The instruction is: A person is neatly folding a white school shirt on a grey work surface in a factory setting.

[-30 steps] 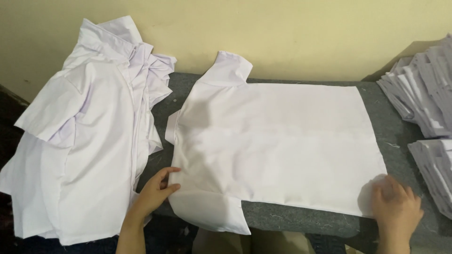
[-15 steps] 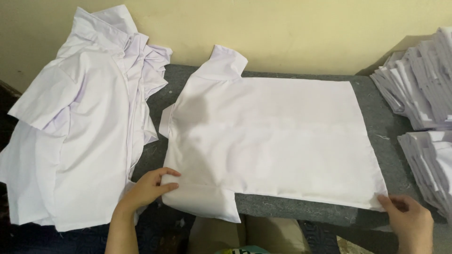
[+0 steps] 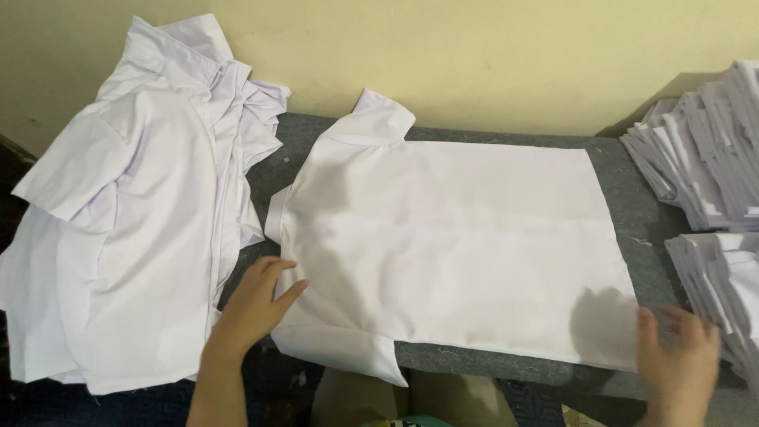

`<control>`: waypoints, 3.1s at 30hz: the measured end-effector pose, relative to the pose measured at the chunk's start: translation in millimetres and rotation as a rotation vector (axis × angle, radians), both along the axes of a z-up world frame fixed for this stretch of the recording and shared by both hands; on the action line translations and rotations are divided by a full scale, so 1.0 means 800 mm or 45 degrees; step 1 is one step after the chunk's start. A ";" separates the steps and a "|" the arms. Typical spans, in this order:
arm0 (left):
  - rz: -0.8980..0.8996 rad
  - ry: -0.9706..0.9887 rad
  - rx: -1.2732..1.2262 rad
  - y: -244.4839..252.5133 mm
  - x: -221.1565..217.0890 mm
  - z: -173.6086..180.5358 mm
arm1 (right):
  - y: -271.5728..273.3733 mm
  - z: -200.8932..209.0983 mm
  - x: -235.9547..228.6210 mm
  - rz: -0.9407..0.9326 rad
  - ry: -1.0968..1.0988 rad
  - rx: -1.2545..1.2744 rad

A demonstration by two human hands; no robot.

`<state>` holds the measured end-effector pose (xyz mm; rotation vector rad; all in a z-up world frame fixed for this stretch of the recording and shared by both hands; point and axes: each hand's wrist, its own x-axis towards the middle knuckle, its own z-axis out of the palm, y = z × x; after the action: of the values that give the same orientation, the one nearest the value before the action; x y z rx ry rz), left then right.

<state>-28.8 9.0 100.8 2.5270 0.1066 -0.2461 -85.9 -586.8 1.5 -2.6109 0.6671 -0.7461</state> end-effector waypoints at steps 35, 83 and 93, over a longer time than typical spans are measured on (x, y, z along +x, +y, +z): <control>-0.241 -0.172 0.385 -0.075 0.130 -0.119 | 0.068 0.049 0.081 -0.086 0.911 0.256; -0.151 -0.141 0.416 -0.197 0.327 -0.090 | 0.236 0.050 0.348 0.929 0.654 -0.115; 0.170 -0.140 0.470 -0.121 0.345 -0.086 | 0.105 0.005 0.421 0.411 0.692 -0.185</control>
<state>247.5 -88.2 31.8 2.8776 0.3008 -0.0345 250.8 -503.0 5.3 -2.9729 0.3123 0.0208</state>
